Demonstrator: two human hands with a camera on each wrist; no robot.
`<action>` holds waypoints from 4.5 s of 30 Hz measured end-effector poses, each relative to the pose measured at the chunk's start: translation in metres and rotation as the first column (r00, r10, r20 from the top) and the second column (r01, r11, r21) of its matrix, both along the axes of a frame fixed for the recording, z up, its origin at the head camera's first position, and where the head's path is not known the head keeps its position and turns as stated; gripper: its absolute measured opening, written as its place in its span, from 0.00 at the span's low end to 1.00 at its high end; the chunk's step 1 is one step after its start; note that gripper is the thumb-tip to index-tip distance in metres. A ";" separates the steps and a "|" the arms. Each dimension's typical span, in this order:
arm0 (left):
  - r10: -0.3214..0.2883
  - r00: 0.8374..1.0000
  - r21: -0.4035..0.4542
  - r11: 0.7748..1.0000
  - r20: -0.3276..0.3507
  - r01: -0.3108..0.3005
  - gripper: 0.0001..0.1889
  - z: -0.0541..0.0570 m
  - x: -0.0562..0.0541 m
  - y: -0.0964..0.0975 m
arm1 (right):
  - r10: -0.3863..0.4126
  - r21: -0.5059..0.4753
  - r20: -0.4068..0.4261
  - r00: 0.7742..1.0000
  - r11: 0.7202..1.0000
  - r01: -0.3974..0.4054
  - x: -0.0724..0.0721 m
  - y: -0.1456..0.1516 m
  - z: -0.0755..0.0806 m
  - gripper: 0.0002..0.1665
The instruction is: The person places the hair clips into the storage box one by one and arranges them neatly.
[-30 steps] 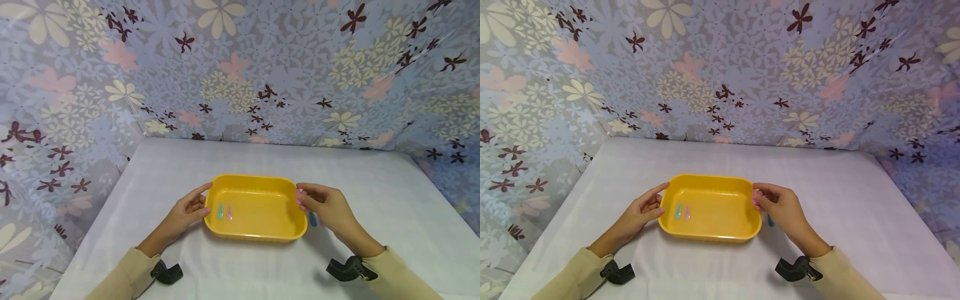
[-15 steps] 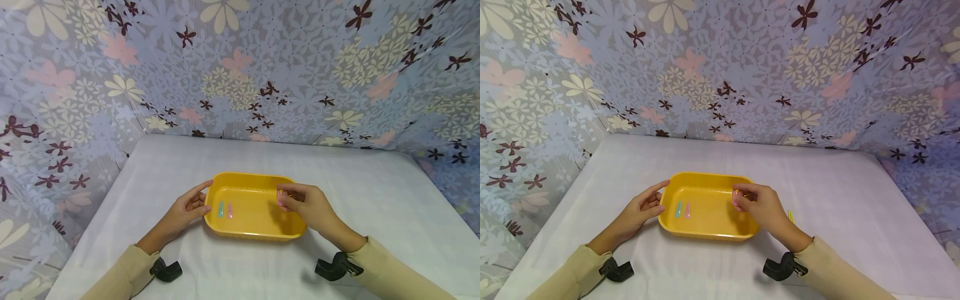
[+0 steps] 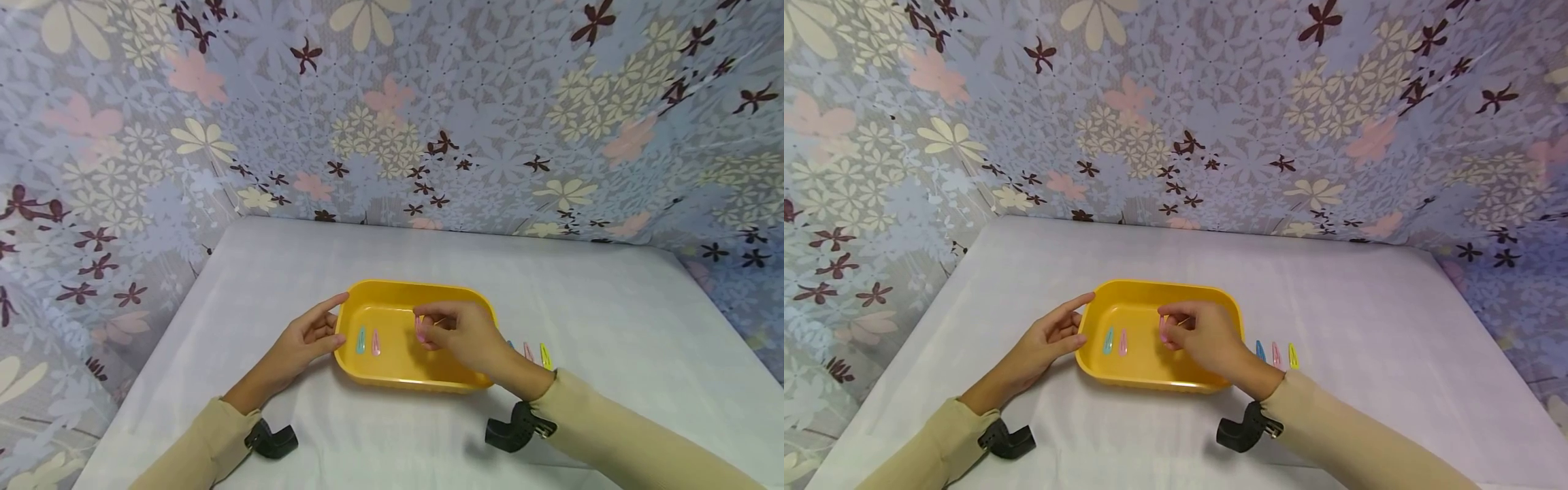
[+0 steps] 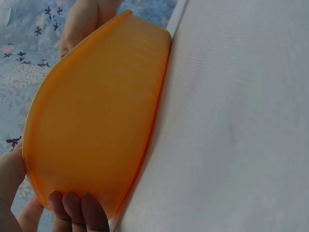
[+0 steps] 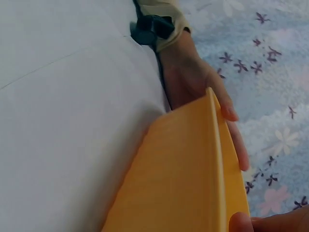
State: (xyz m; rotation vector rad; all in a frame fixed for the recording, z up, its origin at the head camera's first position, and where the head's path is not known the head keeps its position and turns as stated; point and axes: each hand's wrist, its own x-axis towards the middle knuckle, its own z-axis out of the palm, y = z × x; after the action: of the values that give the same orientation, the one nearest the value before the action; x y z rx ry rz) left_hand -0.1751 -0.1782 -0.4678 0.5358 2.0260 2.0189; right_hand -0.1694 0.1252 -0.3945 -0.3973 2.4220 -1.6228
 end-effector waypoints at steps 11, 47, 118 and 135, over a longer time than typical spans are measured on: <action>0.008 1.000 -0.012 1.000 0.003 -0.008 0.37 0.000 0.001 -0.001 | 0.038 0.050 0.071 0.997 0.998 -0.042 -0.006 -0.026 -0.010 0.20; 0.017 1.000 -0.024 1.000 0.023 -0.016 0.36 0.003 0.000 0.001 | 0.146 0.359 -0.102 0.984 0.928 -0.101 -0.021 -0.045 -0.033 0.09; 0.002 1.000 -0.022 1.000 -0.007 -0.002 0.36 0.000 0.001 0.002 | -0.426 0.383 0.023 0.905 0.840 0.385 0.031 0.187 -0.045 0.31; 0.005 1.000 -0.031 0.999 -0.021 -0.006 0.36 0.001 0.002 0.000 | -0.314 0.531 -0.302 0.900 0.729 0.433 0.034 0.176 -0.051 0.22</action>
State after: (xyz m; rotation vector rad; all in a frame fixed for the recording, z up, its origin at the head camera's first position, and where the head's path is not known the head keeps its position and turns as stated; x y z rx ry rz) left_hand -0.1735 -0.1778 -0.4671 0.5477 2.0697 1.9897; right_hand -0.1355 0.3011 -0.4454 0.0623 3.1385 -0.8555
